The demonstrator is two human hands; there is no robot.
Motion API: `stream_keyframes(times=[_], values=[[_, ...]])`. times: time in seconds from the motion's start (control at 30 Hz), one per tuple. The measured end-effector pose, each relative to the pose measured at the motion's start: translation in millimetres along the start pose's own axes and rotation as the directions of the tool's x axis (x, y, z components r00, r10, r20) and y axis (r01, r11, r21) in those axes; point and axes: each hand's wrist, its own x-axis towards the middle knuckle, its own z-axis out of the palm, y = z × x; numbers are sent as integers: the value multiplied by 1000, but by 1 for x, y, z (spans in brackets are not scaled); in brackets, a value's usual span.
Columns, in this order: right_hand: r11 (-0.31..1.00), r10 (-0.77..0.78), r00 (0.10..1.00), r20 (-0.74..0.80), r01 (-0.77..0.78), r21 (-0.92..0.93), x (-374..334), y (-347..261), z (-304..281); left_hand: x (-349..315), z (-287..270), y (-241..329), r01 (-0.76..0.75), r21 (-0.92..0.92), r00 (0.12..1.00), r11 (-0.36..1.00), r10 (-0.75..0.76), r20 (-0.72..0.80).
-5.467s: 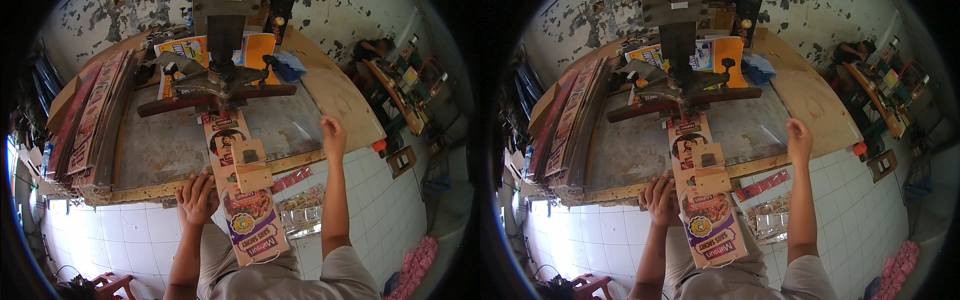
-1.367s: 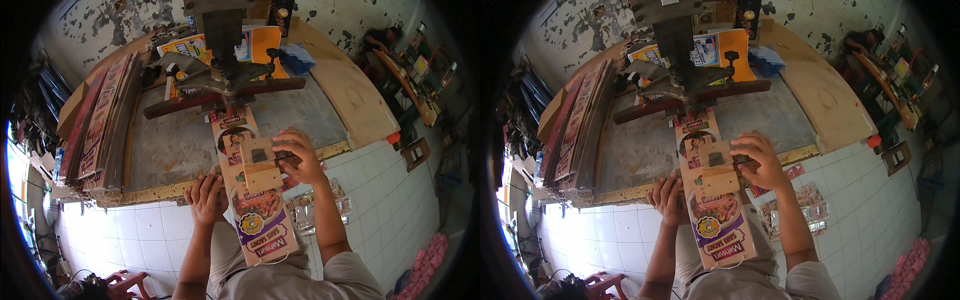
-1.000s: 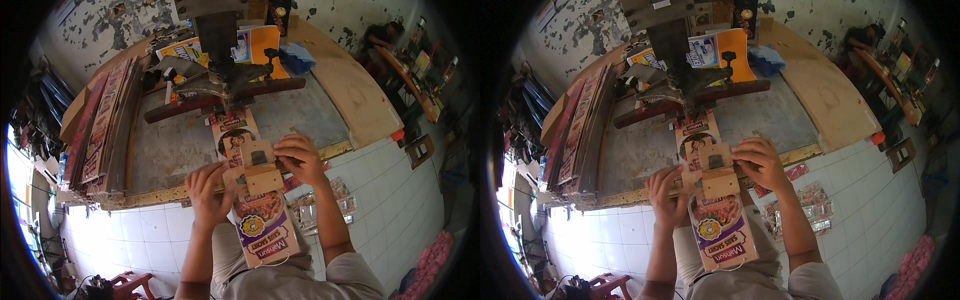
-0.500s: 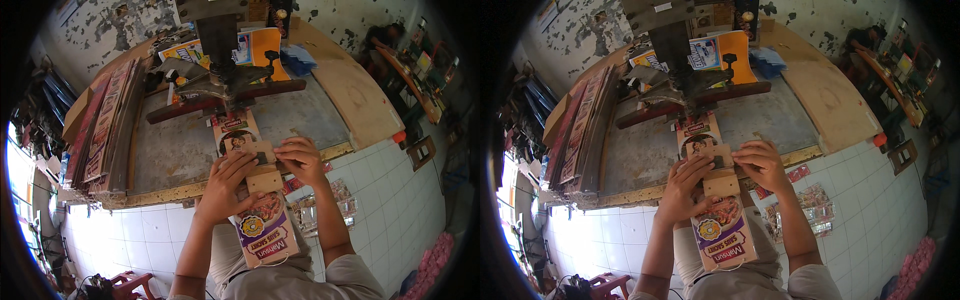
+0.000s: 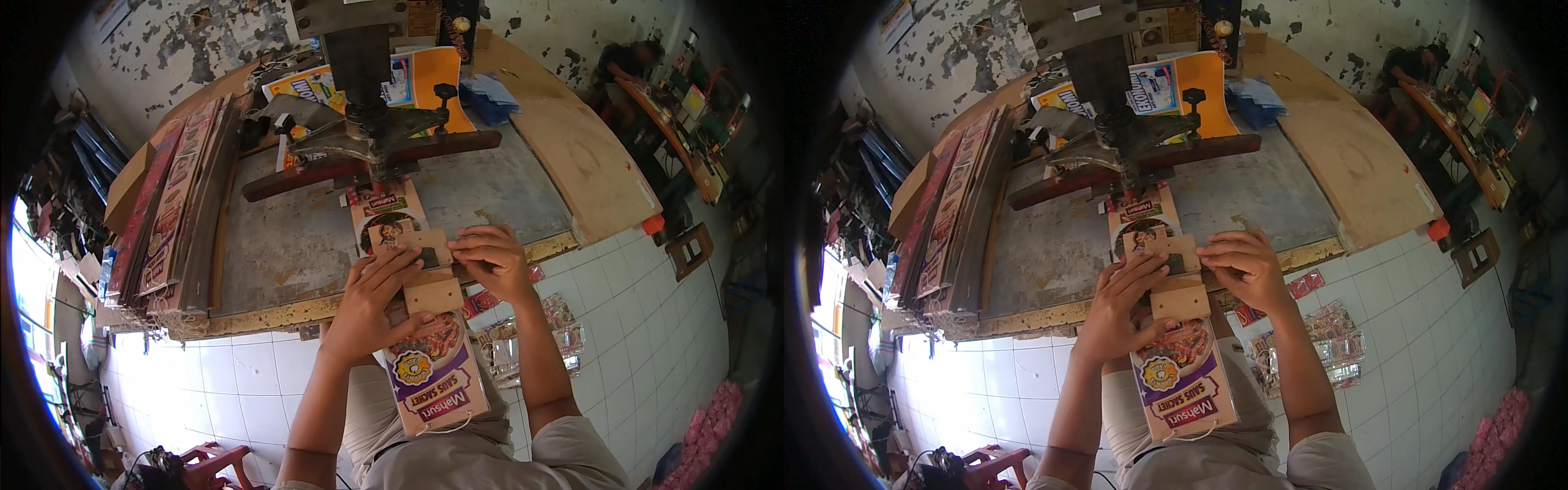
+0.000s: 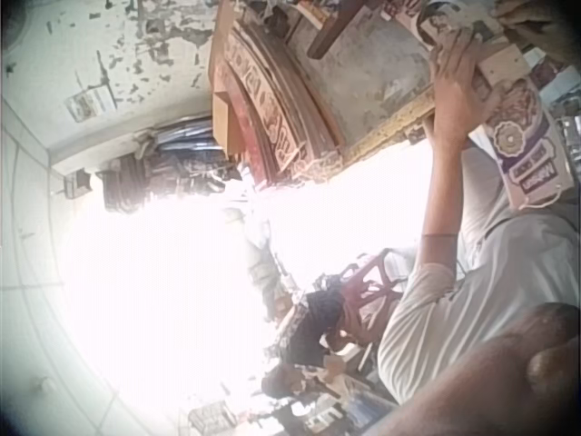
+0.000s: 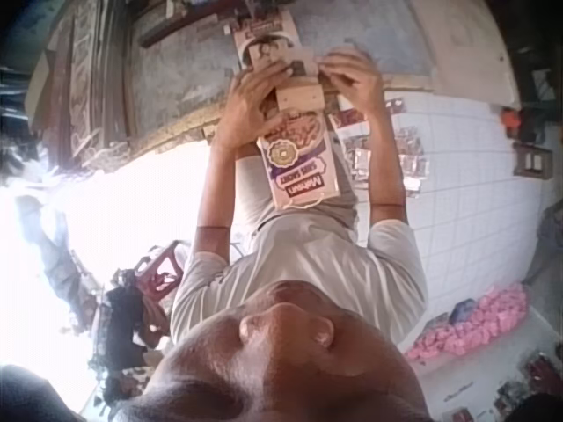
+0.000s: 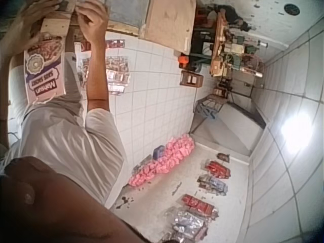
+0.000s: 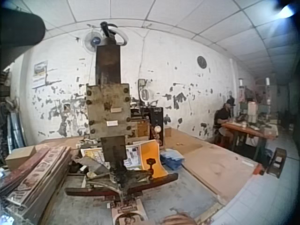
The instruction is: The person positions a long strip of printed packaging material on a manual press, applies pressure using a wooden block by hand, and then pulls a lever to operate the machine.
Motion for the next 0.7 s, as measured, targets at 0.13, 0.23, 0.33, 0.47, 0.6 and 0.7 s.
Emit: stream_keyframes(times=[0.13, 0.23, 0.33, 0.47, 0.6, 0.7], values=[[1000, 0, 1000, -1, 0, -5, 0, 0, 1, 0, 0, 0, 2, -4, 1000, 1000, -2, -5], [1000, 1, 1000, -1, -1, -9, -1, 0, 1, 0, -1, 0, 1, 2, 1000, 1000, -1, -4], [1000, -3, 1000, -6, 3, -11, -1, 1, 1, 1, 0, 0, -3, 1, 1000, 1000, 3, -4], [1000, 4, 1000, -4, -4, -16, 0, -2, 0, 0, -1, -1, -6, 2, 1000, 1000, 6, -3], [1000, 10, 1000, -7, -10, -17, 1, -3, -1, 1, 0, 0, -2, -14, 1000, 1000, 2, -1], [1000, 14, 1000, -9, -14, -17, 2, -4, 1, 0, -1, -1, -4, -21, 1000, 1000, 4, -5]])
